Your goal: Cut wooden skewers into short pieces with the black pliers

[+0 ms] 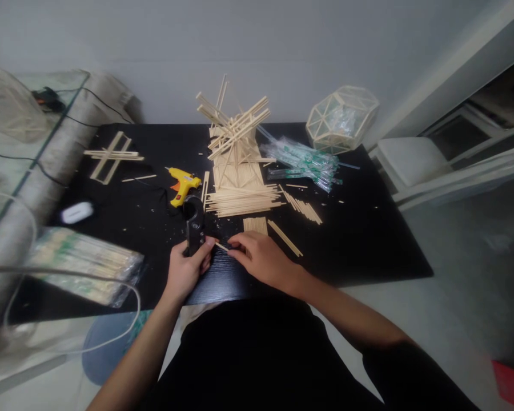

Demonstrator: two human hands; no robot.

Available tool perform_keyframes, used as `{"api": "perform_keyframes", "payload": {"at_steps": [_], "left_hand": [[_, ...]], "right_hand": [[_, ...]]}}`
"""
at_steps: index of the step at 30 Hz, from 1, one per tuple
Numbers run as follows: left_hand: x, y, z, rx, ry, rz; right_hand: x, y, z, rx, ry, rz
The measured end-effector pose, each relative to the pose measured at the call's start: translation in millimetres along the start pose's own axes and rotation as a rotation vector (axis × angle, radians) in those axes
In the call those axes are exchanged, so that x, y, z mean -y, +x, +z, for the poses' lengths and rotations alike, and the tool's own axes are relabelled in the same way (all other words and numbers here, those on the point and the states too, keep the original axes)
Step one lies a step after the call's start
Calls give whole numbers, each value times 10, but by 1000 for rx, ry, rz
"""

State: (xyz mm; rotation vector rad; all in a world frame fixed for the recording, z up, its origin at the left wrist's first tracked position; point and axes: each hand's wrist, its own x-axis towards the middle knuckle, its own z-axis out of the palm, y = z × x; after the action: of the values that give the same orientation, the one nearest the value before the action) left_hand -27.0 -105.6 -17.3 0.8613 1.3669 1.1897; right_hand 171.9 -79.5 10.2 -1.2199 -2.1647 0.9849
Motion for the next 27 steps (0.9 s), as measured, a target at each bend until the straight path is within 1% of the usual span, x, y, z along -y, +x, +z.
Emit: {"api": "perform_keyframes", "payload": {"at_steps": [3, 6, 8, 10, 13, 15, 16, 18, 20, 25, 27], "left_hand": [[16, -5, -13, 16, 9, 8], [23, -6, -7, 30, -3, 4], [15, -3, 3, 34, -38, -2], [1, 3, 13, 35, -75, -2], [-13, 11, 18, 44, -93, -2], [-16, 12, 20, 49, -87, -7], [-17, 11, 22, 48, -84, -7], [-21, 8, 28, 41, -82, -5], [-25, 5, 34, 33, -87, -7], [-27, 6, 40, 24, -96, -14], [-25, 11, 39, 25, -94, -13]], "right_hand": [[23, 38, 50, 37, 36, -20], [-15, 34, -43, 38, 88, 8], [-98, 12, -197, -13, 90, 56], [-232, -22, -397, -122, 42, 115], [-487, -83, -685, -263, -135, 250], [-643, -116, -809, -313, -247, 343], [-705, -126, -845, -314, -285, 375], [-786, -129, -872, -311, -346, 414], [-817, -109, -862, -304, -397, 431], [-799, -17, -831, -292, -528, 466], [-792, 21, -833, -299, -552, 437]]}}
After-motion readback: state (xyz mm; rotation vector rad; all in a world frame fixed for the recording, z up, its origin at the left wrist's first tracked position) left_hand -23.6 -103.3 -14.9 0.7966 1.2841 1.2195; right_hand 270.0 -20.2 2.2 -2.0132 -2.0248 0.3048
